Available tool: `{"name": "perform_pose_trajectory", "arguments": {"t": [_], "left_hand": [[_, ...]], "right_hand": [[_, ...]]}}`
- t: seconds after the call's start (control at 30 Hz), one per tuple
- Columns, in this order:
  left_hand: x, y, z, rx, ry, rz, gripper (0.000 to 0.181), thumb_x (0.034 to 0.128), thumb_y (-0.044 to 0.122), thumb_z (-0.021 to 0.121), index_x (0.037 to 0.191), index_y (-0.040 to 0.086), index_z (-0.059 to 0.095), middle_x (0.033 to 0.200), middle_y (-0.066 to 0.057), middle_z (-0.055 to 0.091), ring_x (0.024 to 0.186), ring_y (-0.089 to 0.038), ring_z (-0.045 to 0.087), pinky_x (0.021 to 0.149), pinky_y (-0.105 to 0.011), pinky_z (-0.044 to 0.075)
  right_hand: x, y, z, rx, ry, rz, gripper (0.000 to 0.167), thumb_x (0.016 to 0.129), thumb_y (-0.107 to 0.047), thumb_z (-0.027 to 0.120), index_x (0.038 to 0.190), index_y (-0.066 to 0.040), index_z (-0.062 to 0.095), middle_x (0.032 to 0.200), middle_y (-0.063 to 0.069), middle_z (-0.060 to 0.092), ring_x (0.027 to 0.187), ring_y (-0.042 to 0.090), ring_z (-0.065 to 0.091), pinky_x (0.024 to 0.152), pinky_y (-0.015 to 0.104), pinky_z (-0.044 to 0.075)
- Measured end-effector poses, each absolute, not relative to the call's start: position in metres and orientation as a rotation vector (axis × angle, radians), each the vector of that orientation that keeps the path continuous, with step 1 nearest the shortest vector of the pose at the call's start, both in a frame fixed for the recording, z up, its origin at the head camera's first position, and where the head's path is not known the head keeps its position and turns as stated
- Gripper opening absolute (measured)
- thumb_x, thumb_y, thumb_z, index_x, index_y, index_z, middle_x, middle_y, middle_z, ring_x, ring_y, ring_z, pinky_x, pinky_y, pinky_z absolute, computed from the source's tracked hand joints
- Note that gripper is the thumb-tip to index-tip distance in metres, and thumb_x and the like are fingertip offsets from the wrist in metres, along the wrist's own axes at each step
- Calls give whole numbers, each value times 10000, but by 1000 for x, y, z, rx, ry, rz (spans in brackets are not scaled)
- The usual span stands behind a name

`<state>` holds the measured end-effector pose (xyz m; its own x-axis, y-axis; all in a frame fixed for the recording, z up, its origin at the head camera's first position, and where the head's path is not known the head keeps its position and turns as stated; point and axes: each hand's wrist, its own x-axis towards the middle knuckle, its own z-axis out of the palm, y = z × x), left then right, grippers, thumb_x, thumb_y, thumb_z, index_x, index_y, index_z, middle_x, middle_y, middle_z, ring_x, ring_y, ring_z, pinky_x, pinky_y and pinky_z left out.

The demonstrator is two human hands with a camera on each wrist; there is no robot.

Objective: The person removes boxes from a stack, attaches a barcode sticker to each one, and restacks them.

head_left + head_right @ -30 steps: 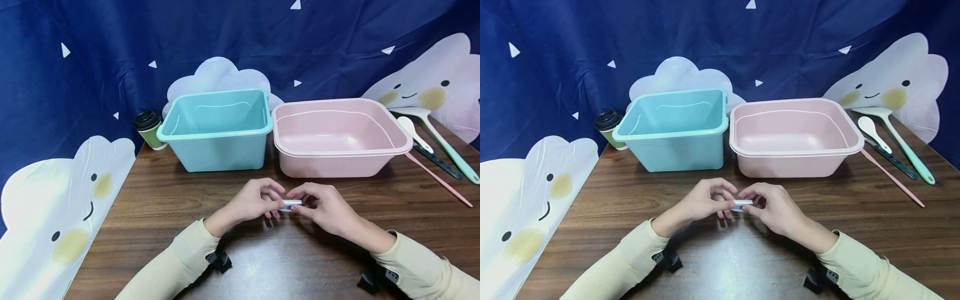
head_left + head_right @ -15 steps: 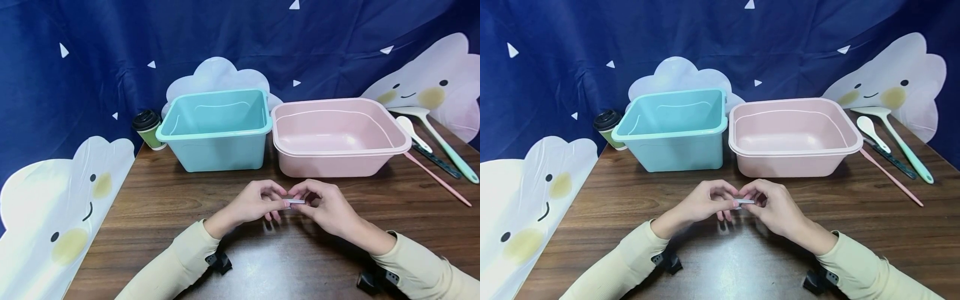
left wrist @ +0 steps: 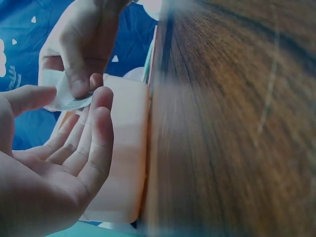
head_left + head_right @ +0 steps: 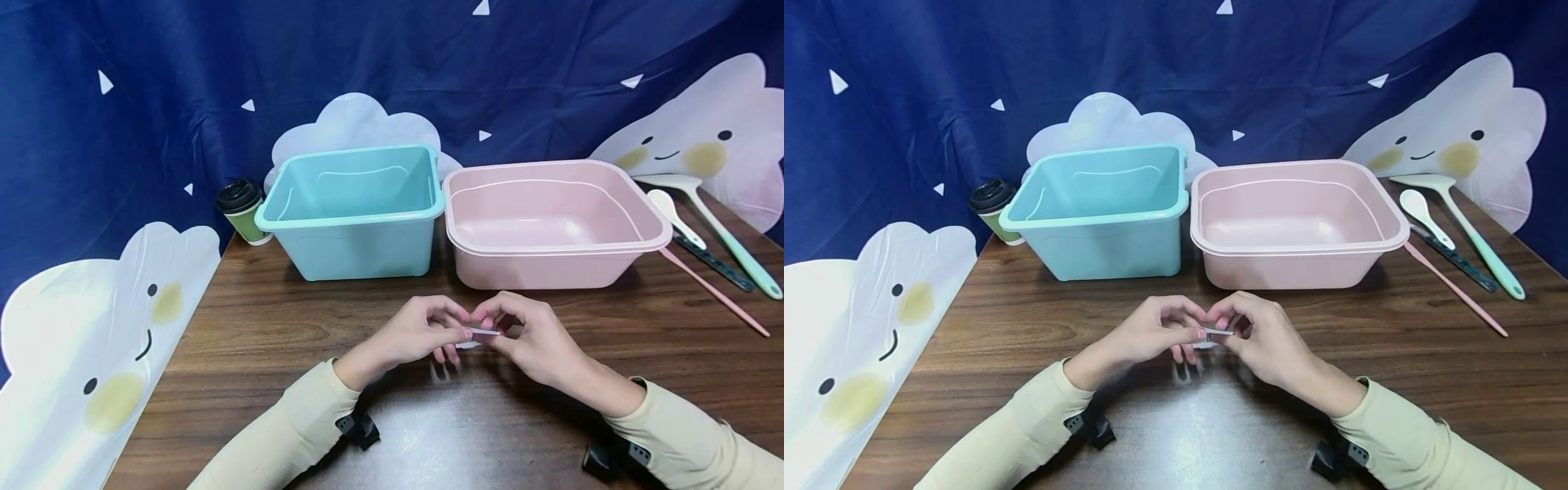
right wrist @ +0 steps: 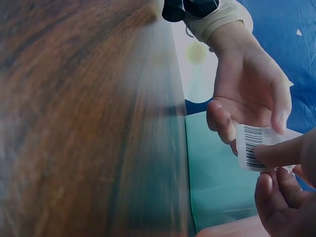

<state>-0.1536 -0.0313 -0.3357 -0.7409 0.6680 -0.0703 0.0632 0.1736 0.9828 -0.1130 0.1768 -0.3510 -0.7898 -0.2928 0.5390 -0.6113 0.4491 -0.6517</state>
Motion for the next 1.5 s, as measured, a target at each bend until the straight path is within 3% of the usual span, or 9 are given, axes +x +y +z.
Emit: {"name": "perform_pose_trajectory", "arguments": {"t": [0.5, 0.8, 1.07, 1.5], "left_hand": [[-156, -30, -339, 617, 2025, 1720, 224, 891, -77, 664, 1108, -103, 616, 892, -277, 731, 531, -106, 632, 501, -212, 504], [-156, -30, -339, 591, 2041, 1711, 240, 880, -109, 644, 1119, -106, 617, 885, -282, 724, 521, -106, 614, 502, -206, 497], [-156, -30, -339, 584, 2053, 1694, 232, 878, -108, 664, 1107, -107, 625, 886, -266, 732, 523, -101, 614, 510, -199, 504], [-154, -30, -337, 608, 2080, 1665, 240, 875, -106, 672, 1111, -91, 630, 887, -266, 730, 532, -98, 619, 513, -203, 502]], "right_hand": [[-114, 178, -348, 751, -2441, 1284, 293, 779, 29, 826, 1014, -105, 713, 903, -24, 692, 735, 13, 637, 606, 220, 558], [-112, 178, -342, 661, -2570, 1369, 170, 900, -98, 757, 1067, -104, 724, 897, -10, 746, 735, 21, 665, 638, 237, 585], [-112, 180, -336, 521, -2700, 1421, 208, 965, -211, 695, 1125, -81, 716, 929, 42, 756, 663, 151, 689, 594, 267, 573], [-116, 182, -336, 539, -2716, 1321, 224, 915, -184, 750, 1101, -59, 728, 859, -3, 742, 693, 75, 670, 644, 262, 571]]}}
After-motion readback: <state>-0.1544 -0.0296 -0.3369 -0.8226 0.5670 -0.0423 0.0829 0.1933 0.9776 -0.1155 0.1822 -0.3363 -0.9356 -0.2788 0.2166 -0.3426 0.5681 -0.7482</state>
